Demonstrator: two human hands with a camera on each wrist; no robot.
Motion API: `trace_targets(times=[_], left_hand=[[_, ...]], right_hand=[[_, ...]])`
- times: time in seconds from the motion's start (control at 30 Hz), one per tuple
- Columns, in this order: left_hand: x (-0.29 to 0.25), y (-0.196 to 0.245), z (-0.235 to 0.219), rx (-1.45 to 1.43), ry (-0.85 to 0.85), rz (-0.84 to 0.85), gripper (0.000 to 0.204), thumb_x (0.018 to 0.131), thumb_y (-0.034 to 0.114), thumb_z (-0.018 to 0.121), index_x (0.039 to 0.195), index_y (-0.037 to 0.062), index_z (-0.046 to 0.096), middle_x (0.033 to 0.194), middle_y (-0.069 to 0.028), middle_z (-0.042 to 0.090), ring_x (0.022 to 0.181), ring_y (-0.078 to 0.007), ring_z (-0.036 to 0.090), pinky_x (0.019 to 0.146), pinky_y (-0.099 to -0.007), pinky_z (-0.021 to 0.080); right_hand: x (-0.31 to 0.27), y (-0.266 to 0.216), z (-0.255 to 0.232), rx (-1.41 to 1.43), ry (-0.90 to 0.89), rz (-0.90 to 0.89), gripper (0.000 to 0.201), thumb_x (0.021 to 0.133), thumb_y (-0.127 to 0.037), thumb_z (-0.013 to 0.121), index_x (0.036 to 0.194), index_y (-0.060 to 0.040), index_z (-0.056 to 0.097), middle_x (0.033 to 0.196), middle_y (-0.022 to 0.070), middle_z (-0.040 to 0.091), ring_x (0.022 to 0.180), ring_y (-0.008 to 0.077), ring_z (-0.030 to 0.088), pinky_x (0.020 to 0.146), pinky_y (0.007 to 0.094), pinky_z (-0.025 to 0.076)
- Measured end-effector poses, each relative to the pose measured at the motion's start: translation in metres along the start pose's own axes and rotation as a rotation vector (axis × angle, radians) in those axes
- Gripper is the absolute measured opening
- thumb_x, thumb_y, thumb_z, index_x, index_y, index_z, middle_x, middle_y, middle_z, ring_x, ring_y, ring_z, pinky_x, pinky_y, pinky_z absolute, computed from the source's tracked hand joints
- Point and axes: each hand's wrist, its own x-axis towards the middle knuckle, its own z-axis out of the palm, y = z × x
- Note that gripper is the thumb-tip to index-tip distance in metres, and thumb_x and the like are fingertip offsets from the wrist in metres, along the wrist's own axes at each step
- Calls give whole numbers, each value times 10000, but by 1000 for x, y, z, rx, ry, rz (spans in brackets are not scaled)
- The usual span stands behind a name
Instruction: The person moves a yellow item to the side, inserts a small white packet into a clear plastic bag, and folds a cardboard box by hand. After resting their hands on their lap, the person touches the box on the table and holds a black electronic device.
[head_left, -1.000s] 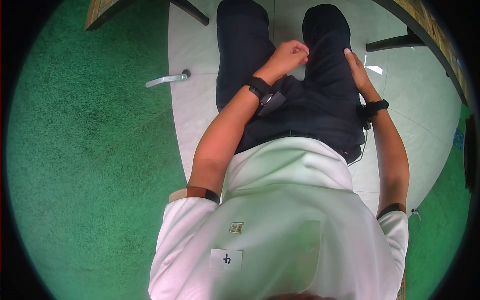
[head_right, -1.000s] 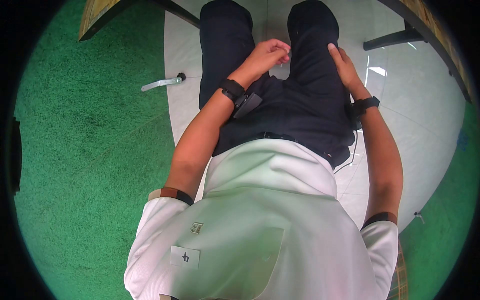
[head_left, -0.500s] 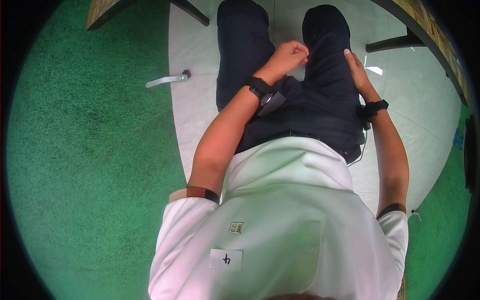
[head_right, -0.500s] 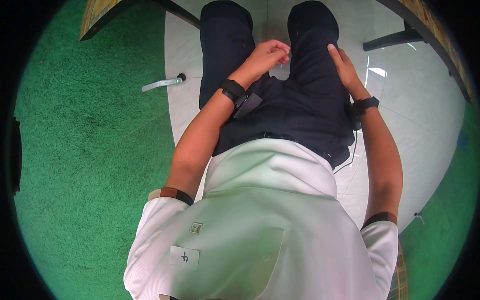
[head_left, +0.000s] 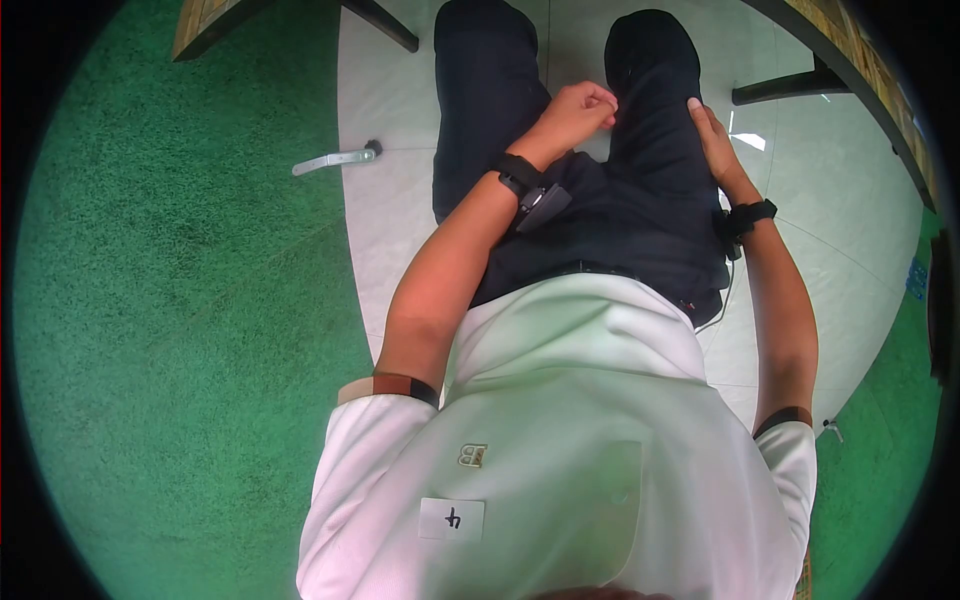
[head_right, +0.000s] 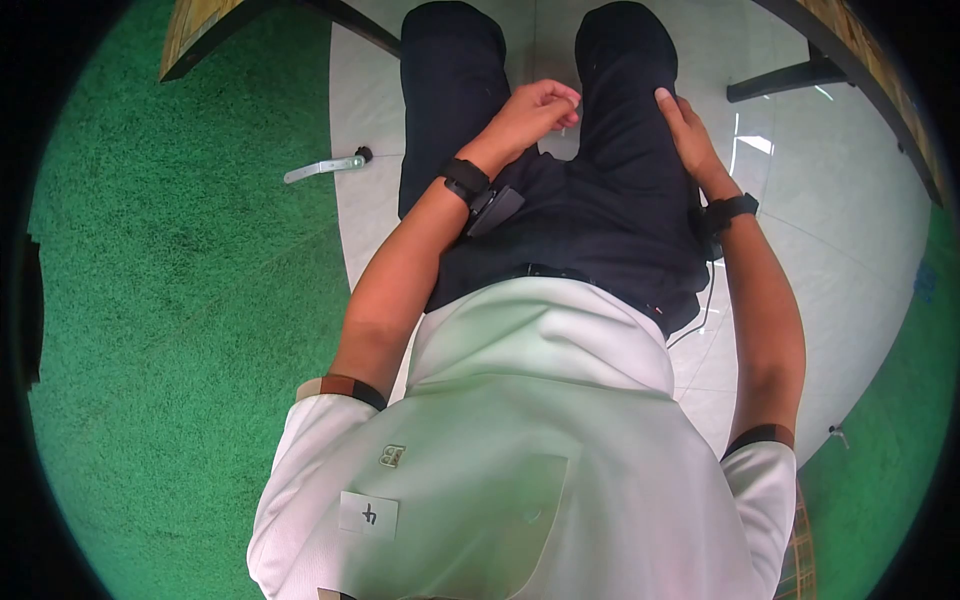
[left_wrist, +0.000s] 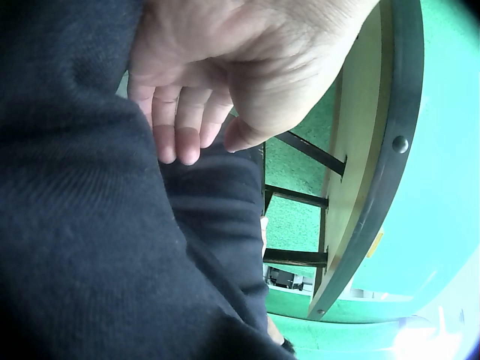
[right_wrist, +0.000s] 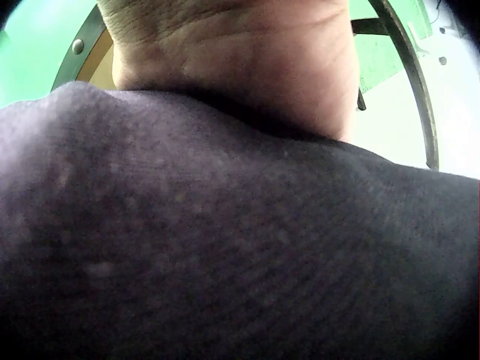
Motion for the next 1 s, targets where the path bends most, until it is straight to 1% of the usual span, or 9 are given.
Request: trace_targets(times=[0.3, 0.4, 0.7, 0.77, 0.8, 0.83, 0.9, 0.93, 1.0], left_hand=[[1, -9, 0, -65, -15, 75, 215, 972, 111, 567, 1137, -16, 620, 953, -55, 664, 895, -118, 636, 809, -254, 512], [-1, -4, 3, -147, -3, 25, 204, 994, 114, 543, 1132, -14, 624, 937, -50, 657, 874, -118, 631, 827, -264, 519], [-6, 6, -13, -442, -83, -46, 175, 986, 134, 548, 1017, 0, 656, 762, -12, 575, 751, -130, 612, 775, -294, 531], [-6, 3, -13, -458, -84, -75, 177, 987, 151, 555, 996, 5, 655, 737, -4, 570, 732, -124, 608, 760, -286, 527], [-7, 7, -11, -428, -71, -71, 191, 990, 178, 567, 946, 12, 652, 717, 2, 565, 691, -108, 593, 740, -274, 521], [-6, 6, -10, -425, -73, -61, 191, 990, 178, 567, 946, 12, 652, 717, 2, 565, 691, -108, 593, 740, -274, 521], [-2, 0, -10, -377, -74, -67, 216, 990, 206, 586, 897, 22, 649, 689, 12, 554, 657, -92, 575, 722, -262, 516], [-4, 2, -10, -402, -74, -73, 237, 987, 225, 602, 868, 24, 645, 681, 20, 557, 636, -80, 556, 711, -256, 513], [-7, 6, -12, -356, -87, -52, 237, 986, 221, 605, 867, 20, 646, 692, 17, 574, 644, -78, 557, 704, -254, 506]], right_hand=[[-9, -4, 8, 18, 67, -106, 707, 1002, -549, 464, 1339, 70, 518, 1334, 223, 578, 1287, 304, 517, 1096, 359, 361], [-13, -11, 4, 0, 55, -56, 796, 963, -605, 490, 1330, 101, 510, 1333, 287, 562, 1295, 343, 512, 1093, 372, 365], [-27, -47, -12, -94, 28, -68, 770, 928, -594, 553, 1248, 106, 563, 1226, 321, 599, 1149, 412, 602, 987, 412, 464], [-36, -55, -17, -491, 135, -230, 713, 903, -547, 611, 1216, 92, 586, 1122, 287, 637, 1056, 427, 624, 916, 443, 497], [-51, -79, -23, -535, 212, -444, 508, 868, -381, 704, 1139, 44, 641, 1013, 219, 668, 965, 394, 642, 836, 436, 522], [-61, -103, -30, -537, 219, -451, 508, 868, -381, 704, 1139, 44, 641, 1013, 219, 668, 965, 394, 642, 836, 436, 522], [-82, -149, -42, -480, 279, -878, 297, 814, -194, 760, 1032, -7, 687, 935, 148, 694, 874, 324, 668, 746, 398, 539], [-92, -170, -47, -436, 344, -982, 209, 764, -62, 771, 956, -24, 700, 870, 107, 697, 774, 281, 670, 670, 367, 537], [-103, -198, -58, -400, 393, -1022, 208, 758, -50, 770, 953, -24, 702, 847, 102, 696, 752, 277, 669, 657, 363, 533]])
